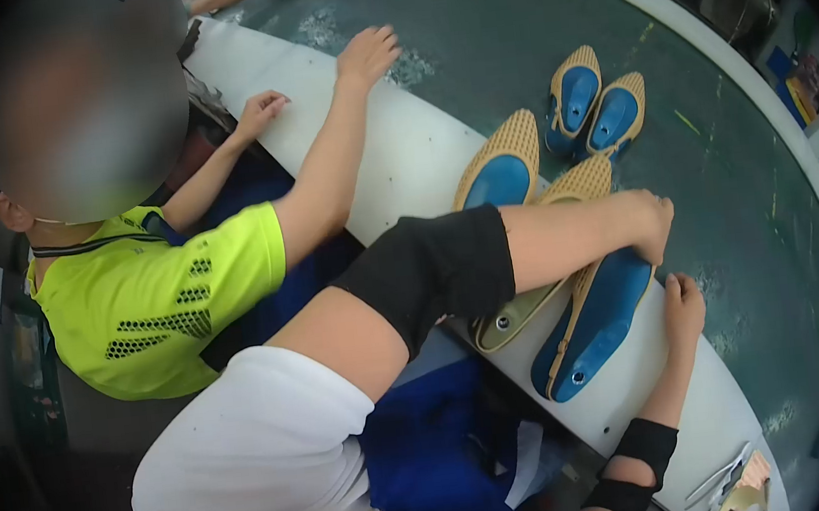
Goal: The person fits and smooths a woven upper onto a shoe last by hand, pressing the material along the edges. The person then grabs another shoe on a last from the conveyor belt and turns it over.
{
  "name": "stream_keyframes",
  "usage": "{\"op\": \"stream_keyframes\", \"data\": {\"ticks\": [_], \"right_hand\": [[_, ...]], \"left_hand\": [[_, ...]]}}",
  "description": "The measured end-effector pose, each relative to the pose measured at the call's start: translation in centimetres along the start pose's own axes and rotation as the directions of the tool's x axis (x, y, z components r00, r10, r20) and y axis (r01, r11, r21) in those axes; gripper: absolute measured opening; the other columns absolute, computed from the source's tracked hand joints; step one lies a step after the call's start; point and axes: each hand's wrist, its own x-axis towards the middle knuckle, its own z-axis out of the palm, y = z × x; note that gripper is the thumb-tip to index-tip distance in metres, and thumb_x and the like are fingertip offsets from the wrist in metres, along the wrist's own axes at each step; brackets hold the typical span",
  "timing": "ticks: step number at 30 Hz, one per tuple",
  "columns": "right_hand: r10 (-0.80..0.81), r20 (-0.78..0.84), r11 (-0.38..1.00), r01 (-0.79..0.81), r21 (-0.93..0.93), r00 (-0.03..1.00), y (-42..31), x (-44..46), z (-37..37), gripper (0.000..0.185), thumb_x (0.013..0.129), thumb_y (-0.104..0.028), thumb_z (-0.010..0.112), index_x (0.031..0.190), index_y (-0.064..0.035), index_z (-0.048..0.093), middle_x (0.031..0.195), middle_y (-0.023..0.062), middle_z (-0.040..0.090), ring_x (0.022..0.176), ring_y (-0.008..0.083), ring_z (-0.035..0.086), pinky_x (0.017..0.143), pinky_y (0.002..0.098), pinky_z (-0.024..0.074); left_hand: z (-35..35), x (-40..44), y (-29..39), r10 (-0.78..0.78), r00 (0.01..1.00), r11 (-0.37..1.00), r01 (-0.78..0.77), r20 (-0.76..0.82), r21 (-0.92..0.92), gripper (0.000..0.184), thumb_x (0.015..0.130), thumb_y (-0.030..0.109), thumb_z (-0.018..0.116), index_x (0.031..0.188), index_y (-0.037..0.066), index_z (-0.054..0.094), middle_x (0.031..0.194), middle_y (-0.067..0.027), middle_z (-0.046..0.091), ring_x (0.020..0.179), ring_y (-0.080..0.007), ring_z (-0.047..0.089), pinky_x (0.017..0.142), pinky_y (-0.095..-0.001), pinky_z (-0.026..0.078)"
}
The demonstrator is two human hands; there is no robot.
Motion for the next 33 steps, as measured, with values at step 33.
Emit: {"op": "stream_keyframes", "data": {"ticks": [33], "right_hand": [[0.107, 0.060, 0.990, -0.101, -0.098, 0.992, 1.6, -4.2, -2.6, 0.031, 0.085, -0.028, 0.050, 0.097, -0.0029, 0.062, 0.089, 0.0163, 0.063, 0.085, 0.0284, 0.060, 0.074, 0.0347, 0.0449]], "left_hand": [[4.0, 0.1, 3.1, 0.062, 0.998, 0.991, -0.058, 0.026, -0.121, 0.068, 0.070, 0.034, 0.063, 0.119, -0.009, 0.042, 0.119, -0.0220, 0.050, 0.112, -0.0279, 0.050, 0.093, -0.0338, 0.040]]}}
